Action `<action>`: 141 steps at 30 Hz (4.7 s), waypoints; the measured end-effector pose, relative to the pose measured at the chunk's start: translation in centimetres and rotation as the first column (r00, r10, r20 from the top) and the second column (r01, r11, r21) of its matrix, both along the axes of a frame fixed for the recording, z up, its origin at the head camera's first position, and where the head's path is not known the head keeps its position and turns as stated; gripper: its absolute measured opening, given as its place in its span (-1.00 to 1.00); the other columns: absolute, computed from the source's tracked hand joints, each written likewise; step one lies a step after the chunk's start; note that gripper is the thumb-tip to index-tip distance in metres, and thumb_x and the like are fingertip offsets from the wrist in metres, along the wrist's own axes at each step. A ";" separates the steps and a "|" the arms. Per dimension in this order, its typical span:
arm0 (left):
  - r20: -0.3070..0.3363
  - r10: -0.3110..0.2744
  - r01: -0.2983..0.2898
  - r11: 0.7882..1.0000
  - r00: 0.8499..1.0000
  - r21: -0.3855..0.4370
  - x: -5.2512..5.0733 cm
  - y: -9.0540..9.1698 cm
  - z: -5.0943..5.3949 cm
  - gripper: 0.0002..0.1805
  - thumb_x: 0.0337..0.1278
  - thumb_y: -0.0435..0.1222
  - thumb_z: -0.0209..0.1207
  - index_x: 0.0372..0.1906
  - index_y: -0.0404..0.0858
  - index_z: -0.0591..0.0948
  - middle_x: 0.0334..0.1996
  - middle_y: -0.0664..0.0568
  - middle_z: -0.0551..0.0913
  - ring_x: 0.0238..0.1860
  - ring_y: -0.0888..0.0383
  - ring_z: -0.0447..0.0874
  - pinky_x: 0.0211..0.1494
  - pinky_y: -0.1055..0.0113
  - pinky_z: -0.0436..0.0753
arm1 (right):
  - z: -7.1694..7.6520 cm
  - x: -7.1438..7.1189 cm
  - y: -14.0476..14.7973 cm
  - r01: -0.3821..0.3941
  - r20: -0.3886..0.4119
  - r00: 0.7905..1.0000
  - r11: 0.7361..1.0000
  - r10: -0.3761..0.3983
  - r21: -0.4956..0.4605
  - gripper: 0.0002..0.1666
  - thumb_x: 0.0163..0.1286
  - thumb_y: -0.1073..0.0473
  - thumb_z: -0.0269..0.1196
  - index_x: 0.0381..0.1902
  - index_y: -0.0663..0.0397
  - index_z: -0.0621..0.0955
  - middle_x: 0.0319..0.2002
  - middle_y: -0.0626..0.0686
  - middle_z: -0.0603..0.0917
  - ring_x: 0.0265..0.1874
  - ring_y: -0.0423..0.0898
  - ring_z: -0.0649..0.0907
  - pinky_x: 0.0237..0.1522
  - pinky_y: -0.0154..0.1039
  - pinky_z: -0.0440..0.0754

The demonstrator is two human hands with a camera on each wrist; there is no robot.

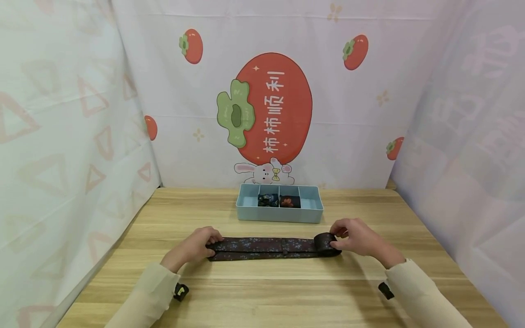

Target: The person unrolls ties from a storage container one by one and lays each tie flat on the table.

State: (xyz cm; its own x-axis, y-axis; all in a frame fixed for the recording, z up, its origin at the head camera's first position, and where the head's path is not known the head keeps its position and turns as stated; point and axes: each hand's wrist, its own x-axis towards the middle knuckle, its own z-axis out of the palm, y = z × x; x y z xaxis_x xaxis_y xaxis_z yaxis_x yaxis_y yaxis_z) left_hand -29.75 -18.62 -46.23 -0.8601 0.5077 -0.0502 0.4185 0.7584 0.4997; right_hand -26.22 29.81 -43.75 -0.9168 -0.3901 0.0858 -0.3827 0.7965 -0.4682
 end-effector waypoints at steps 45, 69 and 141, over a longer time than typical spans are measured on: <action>0.000 0.028 -0.028 0.999 1.000 -0.045 -0.1 -2.7 -0.1 -0.64 0.11 -0.57 0.43 0.03 -0.32 0.72 -0.05 -0.06 0.71 -0.03 0.04 0.66 0.11 0.04 0.71 | 0.9 -1.1 -2.4 -0.135 -0.035 0.990 0.988 0.138 0.078 -0.79 0.26 0.19 0.54 -0.19 0.05 0.74 -0.23 -0.06 0.75 -0.24 -0.20 0.70 -0.14 -0.11 0.79; -0.004 0.014 -0.014 0.999 1.000 -0.038 -0.2 -3.2 0.1 -0.63 0.09 -0.58 0.44 0.03 -0.34 0.72 -0.08 -0.05 0.70 -0.04 0.05 0.65 0.09 0.05 0.71 | 0.8 0.4 1.7 -0.034 -0.038 0.999 0.996 0.037 0.081 -0.79 0.24 0.19 0.55 -0.19 0.06 0.77 -0.21 -0.05 0.78 -0.20 0.00 0.78 -0.10 -0.01 0.80; -0.033 0.026 -0.028 0.998 0.999 -0.056 -0.2 -5.6 0.3 -0.64 0.07 -0.60 0.43 0.01 -0.35 0.72 -0.09 -0.05 0.71 -0.08 0.05 0.66 0.04 0.08 0.71 | 0.7 -0.7 -0.2 -0.072 -0.128 0.987 0.983 0.094 0.172 -0.78 0.18 0.20 0.60 -0.28 0.04 0.75 -0.33 -0.08 0.69 -0.36 -0.24 0.63 -0.28 -0.26 0.69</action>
State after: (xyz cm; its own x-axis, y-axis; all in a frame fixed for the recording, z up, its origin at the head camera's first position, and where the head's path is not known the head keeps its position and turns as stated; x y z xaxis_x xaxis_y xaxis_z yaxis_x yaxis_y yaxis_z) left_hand -29.99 -24.22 -45.92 -0.8750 0.4816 -0.0500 0.4131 0.7964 0.4418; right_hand -26.93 29.63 -43.02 -0.8650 -0.4836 0.1340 -0.5014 0.8215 -0.2717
